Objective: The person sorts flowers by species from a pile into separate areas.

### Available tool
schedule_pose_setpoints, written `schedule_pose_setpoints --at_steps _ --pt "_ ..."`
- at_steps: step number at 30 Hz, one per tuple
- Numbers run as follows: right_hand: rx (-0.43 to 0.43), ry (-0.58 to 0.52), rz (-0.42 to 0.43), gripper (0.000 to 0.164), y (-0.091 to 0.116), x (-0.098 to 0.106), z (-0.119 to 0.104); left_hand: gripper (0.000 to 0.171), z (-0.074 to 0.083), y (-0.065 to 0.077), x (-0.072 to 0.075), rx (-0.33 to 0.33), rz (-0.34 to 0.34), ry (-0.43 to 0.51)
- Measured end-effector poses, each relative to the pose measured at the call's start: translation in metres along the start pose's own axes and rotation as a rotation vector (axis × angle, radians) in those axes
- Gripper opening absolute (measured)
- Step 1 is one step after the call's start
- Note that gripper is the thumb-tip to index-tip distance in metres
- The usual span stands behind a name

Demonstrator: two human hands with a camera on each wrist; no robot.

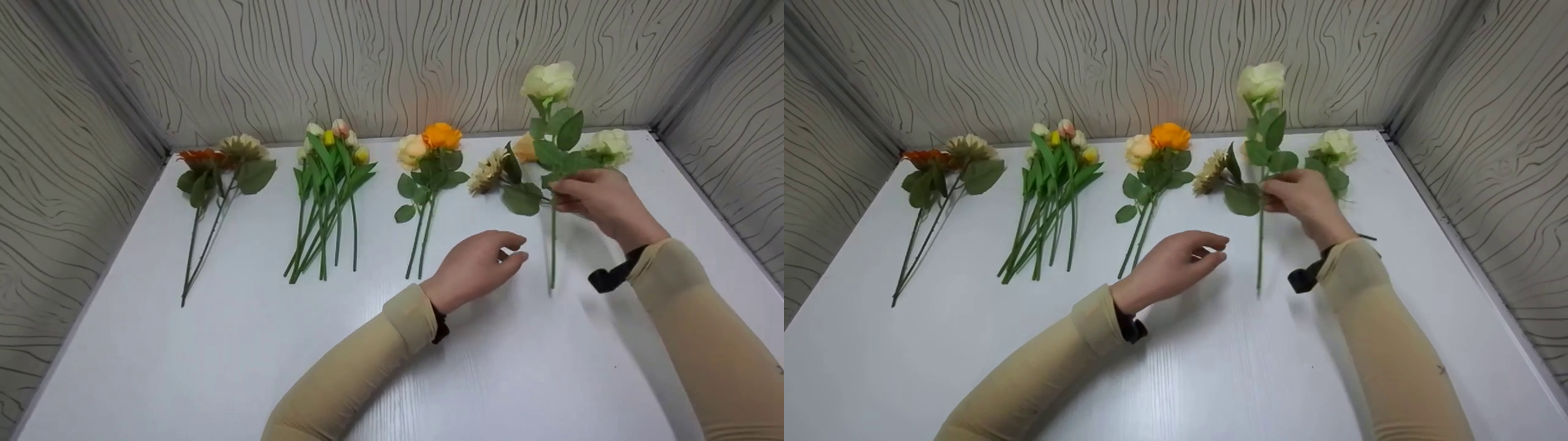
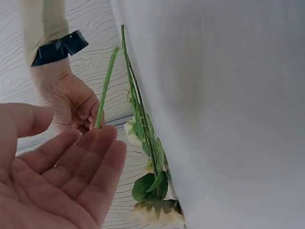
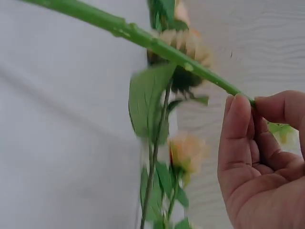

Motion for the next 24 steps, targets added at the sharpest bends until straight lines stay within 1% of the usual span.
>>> schedule_pose_setpoints --at_steps 2,4,7,10,11,14,18,21,24 --pt "0.021 -0.105 -0.067 0.053 0.007 -0.023 -0.005 0.033 -0.011 0.003 0.008 0.053 0.065 0.130" --pt "0.055 -0.216 -0.124 0.047 0.015 -0.042 -0.010 0.032 -0.020 0.007 0.013 0.084 0.112 0.244" --pt "0.107 -0.357 -0.194 0.037 0.025 -0.064 -0.018 0.032 -0.032 0.015 0.016 0.117 0.150 0.411" --pt "0.153 -0.446 -0.246 0.028 0.032 -0.081 -0.023 0.029 -0.040 0.023 0.016 0.130 0.180 0.559" --pt "0.163 -0.464 -0.259 0.026 0.034 -0.086 -0.023 0.027 -0.042 0.026 0.016 0.131 0.191 0.590" --pt "0.183 -0.509 -0.285 0.021 0.037 -0.096 -0.023 0.018 -0.045 0.031 0.018 0.141 0.224 0.656" --pt "0.178 -0.561 -0.285 0.024 0.037 -0.101 -0.022 0.015 -0.045 0.037 0.020 0.162 0.239 0.678" --pt "0.166 -0.597 -0.264 0.024 0.035 -0.099 -0.021 0.018 -0.044 0.040 0.021 0.170 0.210 0.668" --pt "0.162 -0.620 -0.253 0.017 0.033 -0.098 -0.021 0.019 -0.043 0.042 0.019 0.180 0.164 0.668"
Point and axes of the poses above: each hand's wrist, its own y-axis away from the middle knuckle, its own x-axis out of the back of the hand, z = x × y, the point moved 9 cm from there along -y, towards the middle knuckle, and after that the axes turned 15 degrees about -x, right-handed, at the moved point
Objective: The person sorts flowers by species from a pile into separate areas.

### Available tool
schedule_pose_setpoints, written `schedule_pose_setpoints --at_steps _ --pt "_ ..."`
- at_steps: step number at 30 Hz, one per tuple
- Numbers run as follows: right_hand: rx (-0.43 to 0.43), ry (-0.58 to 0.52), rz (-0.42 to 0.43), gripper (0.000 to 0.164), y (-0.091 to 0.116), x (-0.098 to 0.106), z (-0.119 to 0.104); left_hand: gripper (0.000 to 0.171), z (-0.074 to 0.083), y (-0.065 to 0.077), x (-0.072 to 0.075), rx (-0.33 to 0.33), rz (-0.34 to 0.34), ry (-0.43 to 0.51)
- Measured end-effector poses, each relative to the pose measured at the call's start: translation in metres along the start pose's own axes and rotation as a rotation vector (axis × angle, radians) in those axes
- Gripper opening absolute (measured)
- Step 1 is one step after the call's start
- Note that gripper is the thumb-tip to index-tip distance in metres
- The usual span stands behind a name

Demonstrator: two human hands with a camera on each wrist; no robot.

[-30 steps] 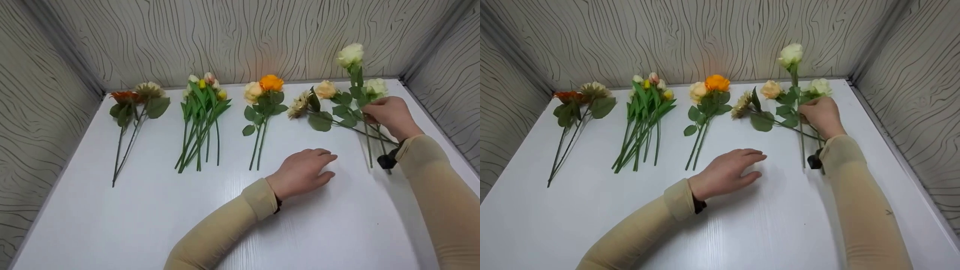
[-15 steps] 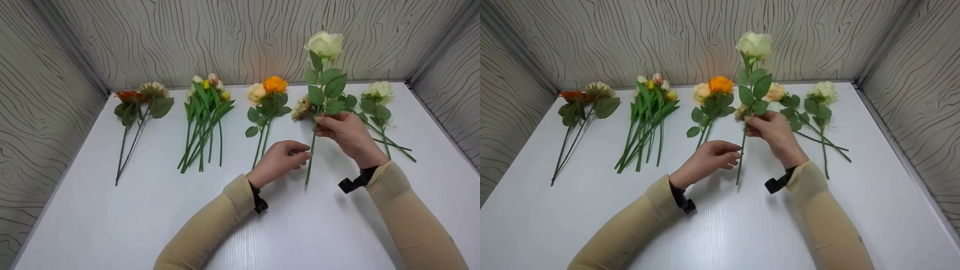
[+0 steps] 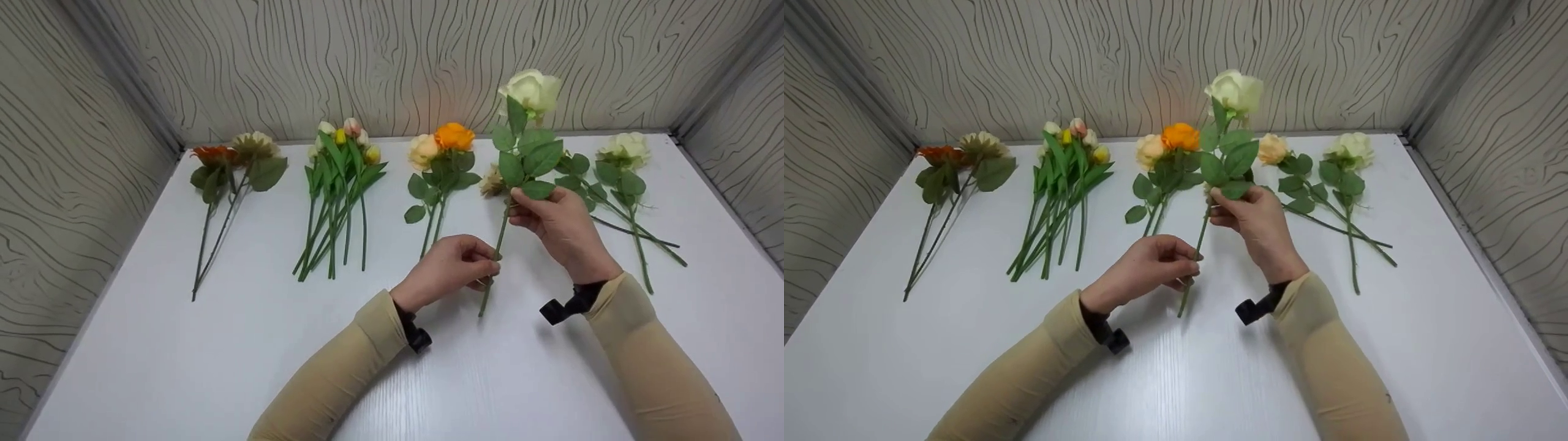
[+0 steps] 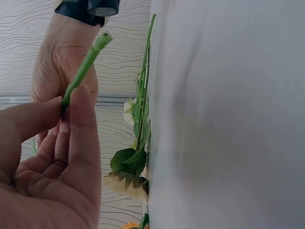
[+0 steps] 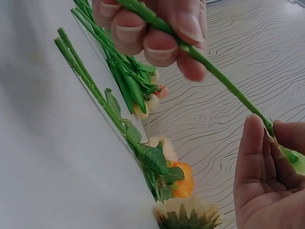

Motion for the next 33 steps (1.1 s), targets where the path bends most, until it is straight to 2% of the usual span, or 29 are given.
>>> schedule_pose_setpoints --at_steps 3,12,19,24,28,33 --pt "0.000 0.002 -0.002 0.015 0.001 0.001 0.000 0.019 -0.001 0.000 -0.003 0.018 -0.022 0.018" --pt "-0.005 0.109 -0.051 0.030 0.000 -0.014 0.010 0.015 -0.001 -0.003 0.013 0.006 0.071 0.073" --pt "0.004 0.179 -0.050 0.039 0.002 -0.020 0.014 0.013 0.006 -0.007 0.018 -0.016 0.087 0.048" --pt "-0.002 0.197 -0.062 0.045 0.002 -0.020 0.014 0.009 0.010 -0.010 0.021 -0.001 0.077 -0.017" --pt "-0.012 0.163 -0.063 0.045 -0.001 -0.014 0.012 0.008 0.012 -0.018 0.036 0.027 0.093 -0.079" --pt "0.002 0.103 -0.060 0.040 -0.004 -0.006 0.010 0.008 0.003 -0.029 0.066 0.087 0.167 -0.156"
Point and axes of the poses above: each hand's wrist, its own y-axis away from the middle knuckle, its own x-axis out of the back of the hand, z = x × y, the point moved 9 cm from there along -y, towards the middle knuckle, and after that the axes turned 15 degrees about -x, right-handed, at the moved point
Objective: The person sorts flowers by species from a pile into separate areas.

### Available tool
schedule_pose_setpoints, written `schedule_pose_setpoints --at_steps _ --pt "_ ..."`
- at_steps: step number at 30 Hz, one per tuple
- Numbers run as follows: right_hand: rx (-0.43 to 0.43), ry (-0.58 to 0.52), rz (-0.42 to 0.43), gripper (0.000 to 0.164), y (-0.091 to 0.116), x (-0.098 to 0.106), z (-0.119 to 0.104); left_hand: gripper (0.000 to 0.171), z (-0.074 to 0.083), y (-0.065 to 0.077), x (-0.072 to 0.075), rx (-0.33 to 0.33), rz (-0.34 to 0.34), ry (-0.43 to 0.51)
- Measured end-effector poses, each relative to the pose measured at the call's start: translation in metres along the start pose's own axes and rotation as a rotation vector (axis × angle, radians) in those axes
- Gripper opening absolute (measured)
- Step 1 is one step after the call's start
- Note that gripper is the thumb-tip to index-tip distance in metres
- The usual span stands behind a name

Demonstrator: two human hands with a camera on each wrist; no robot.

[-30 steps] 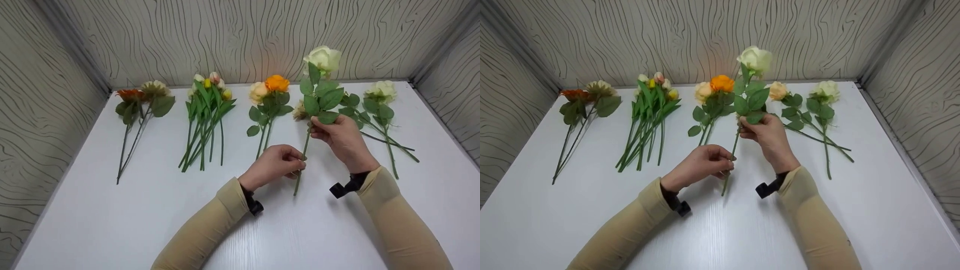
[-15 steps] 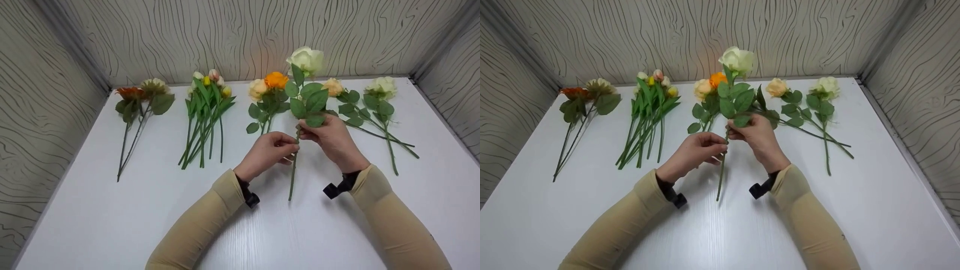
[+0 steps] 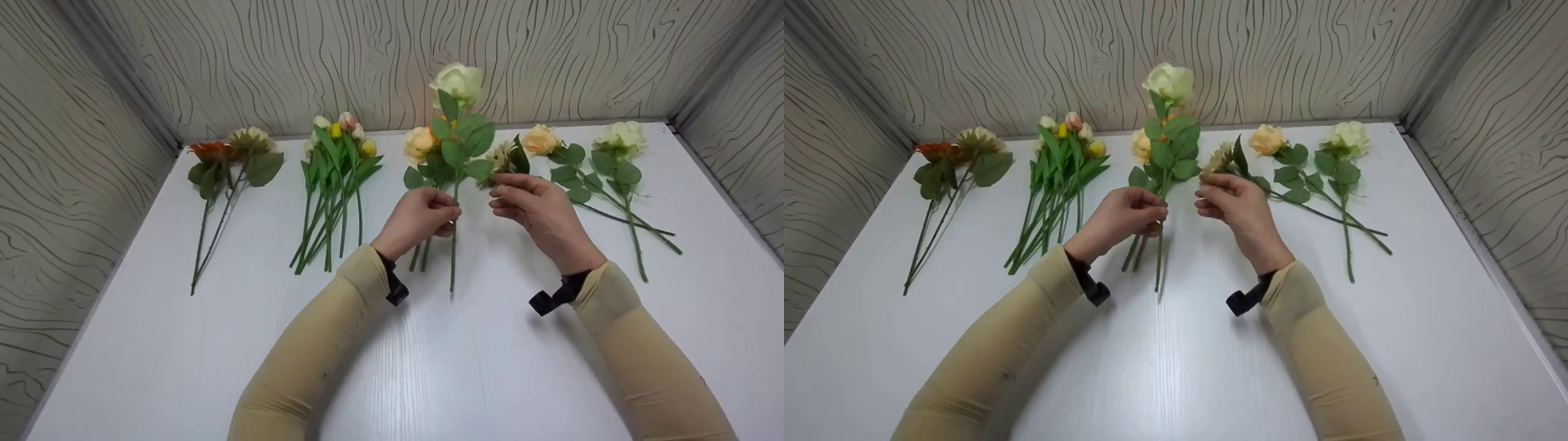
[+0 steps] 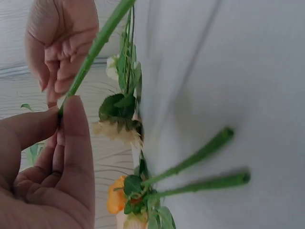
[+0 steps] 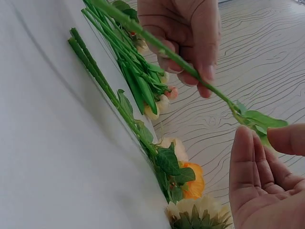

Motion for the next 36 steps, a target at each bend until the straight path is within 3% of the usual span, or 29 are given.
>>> schedule_pose_setpoints --at_steps 7,17,23,30,36 --pt "-0.005 -0.021 -0.001 0.040 -0.002 0.002 0.000 0.011 -0.029 -0.016 0.022 0.104 0.066 -0.057" --pt "-0.003 -0.020 -0.003 0.032 -0.004 0.001 0.002 0.012 -0.048 -0.020 0.023 0.207 0.072 -0.154" --pt "0.002 -0.016 -0.010 0.031 -0.006 0.001 0.003 0.012 -0.046 -0.021 0.023 0.201 0.067 -0.207" --pt "-0.020 0.012 0.004 0.042 -0.008 0.004 0.006 0.013 -0.044 -0.022 0.021 0.178 0.072 -0.285" --pt "-0.021 0.006 0.013 0.031 -0.008 0.007 0.007 0.019 -0.043 -0.024 0.015 0.169 0.028 -0.366"
Point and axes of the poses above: each hand's wrist, its own y-axis away from the middle knuckle, its own x-axis out of the back of the hand, z = x × y, the point moved 9 cm from there along -y, towards the middle knuckle, and after that the axes turned 15 degrees about -x, right-handed, at the moved point
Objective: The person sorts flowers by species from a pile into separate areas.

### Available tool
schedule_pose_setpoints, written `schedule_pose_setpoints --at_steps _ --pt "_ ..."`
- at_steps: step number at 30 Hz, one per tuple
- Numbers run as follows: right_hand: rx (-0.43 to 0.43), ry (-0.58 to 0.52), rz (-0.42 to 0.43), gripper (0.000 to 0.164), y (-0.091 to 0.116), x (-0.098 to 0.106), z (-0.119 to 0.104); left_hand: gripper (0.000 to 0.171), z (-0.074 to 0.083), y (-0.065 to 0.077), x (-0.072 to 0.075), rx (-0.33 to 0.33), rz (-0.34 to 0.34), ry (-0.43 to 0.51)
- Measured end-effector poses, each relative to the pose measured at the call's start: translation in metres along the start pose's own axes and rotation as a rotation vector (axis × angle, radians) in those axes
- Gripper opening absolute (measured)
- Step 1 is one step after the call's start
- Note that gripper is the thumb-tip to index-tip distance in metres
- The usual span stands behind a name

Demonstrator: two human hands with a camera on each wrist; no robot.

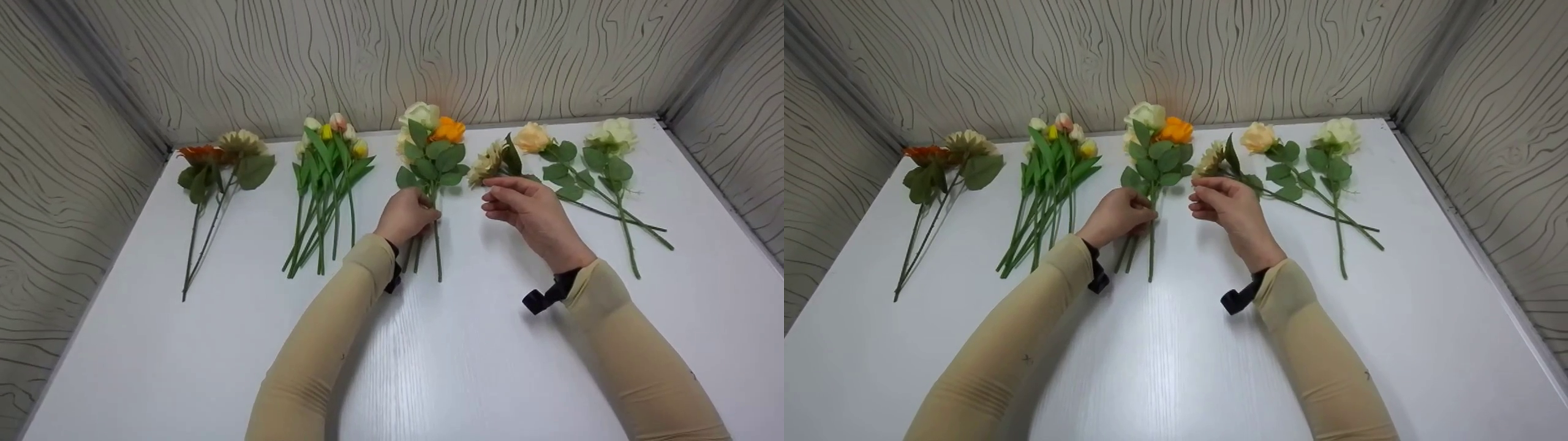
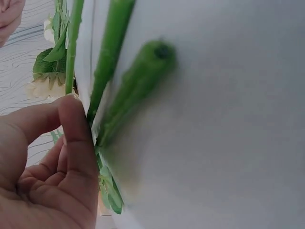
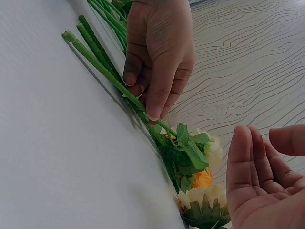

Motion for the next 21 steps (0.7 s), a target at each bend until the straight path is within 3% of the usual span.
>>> schedule_pose_setpoints --at_steps 5,8,16,21 --pt "-0.004 0.004 0.000 0.029 0.000 0.000 0.000 0.017 0.001 -0.001 0.000 -0.017 -0.008 -0.046" --pt "-0.010 0.006 0.000 0.036 0.000 0.000 0.001 0.019 0.002 -0.002 0.002 -0.031 -0.002 -0.074" --pt "-0.019 0.024 0.019 0.036 0.000 0.001 0.001 0.030 -0.001 0.001 0.005 -0.007 0.022 -0.019" --pt "-0.009 0.028 0.026 0.033 0.000 0.005 0.002 0.033 0.001 0.001 0.012 -0.032 0.041 -0.047"
Point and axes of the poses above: each hand's wrist, its own y-axis away from the middle knuckle, its own x-axis out of the back of the hand, z = x × y, the point moved 9 cm from there along -y, towards the middle knuckle, and after that the axes turned 15 degrees about -x, right-handed, at the moved point
